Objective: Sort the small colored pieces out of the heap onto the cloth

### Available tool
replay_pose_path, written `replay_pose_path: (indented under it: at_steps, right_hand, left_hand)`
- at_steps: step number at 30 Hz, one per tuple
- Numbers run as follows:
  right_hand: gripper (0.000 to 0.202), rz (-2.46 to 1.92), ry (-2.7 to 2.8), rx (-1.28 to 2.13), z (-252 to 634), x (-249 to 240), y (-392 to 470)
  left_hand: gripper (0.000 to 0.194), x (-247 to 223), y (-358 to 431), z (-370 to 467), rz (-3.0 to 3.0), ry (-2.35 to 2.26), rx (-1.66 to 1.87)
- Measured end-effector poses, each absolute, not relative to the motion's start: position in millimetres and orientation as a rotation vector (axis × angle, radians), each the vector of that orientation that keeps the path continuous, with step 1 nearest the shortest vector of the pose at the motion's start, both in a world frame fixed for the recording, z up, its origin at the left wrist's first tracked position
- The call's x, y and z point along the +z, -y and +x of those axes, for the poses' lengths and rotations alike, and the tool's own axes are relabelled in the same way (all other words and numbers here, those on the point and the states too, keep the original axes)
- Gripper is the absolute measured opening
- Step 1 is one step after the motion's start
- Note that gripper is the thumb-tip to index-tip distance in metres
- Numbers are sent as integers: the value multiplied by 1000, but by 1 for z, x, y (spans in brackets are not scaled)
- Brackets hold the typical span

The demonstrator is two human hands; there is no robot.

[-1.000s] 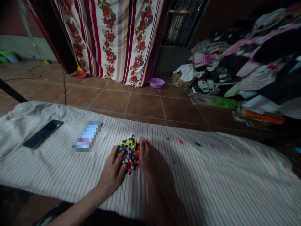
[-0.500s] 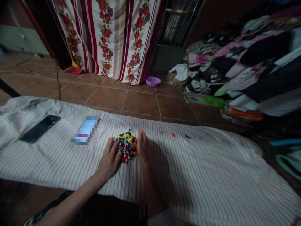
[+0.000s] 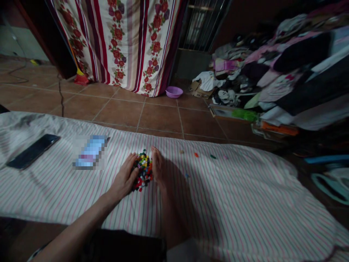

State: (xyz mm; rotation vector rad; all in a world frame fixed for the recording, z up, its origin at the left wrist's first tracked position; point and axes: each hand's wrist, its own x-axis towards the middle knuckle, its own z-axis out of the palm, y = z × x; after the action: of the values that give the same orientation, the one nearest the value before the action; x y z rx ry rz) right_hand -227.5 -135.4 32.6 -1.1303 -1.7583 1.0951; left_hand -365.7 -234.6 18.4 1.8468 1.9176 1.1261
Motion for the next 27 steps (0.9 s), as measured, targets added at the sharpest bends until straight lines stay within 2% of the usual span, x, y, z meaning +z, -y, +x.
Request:
replay_pose_path:
  at_steps: [4, 10, 19, 23, 27]
  right_hand:
    - [53, -1145, 2048, 930, -230, 37, 132]
    - [47, -877, 2409, 592, -244, 32, 132]
    - [58, -986, 2011, 1225, -225, 57, 142]
    - [58, -1099, 1882, 1201, -208, 45, 143]
    - [46, -1222, 1877, 1057, -194, 34, 141]
  left_hand:
    - [50, 13, 219, -371, 1802, -2052, 1089]
    - [53, 13, 205, -379, 1905, -1971, 1014]
    - [53, 33, 205, -379, 1668, -1739, 1089]
    - [51, 36, 214, -379, 1693, -1690, 1090]
    - [48, 37, 225, -378, 1815, -1650, 1080]
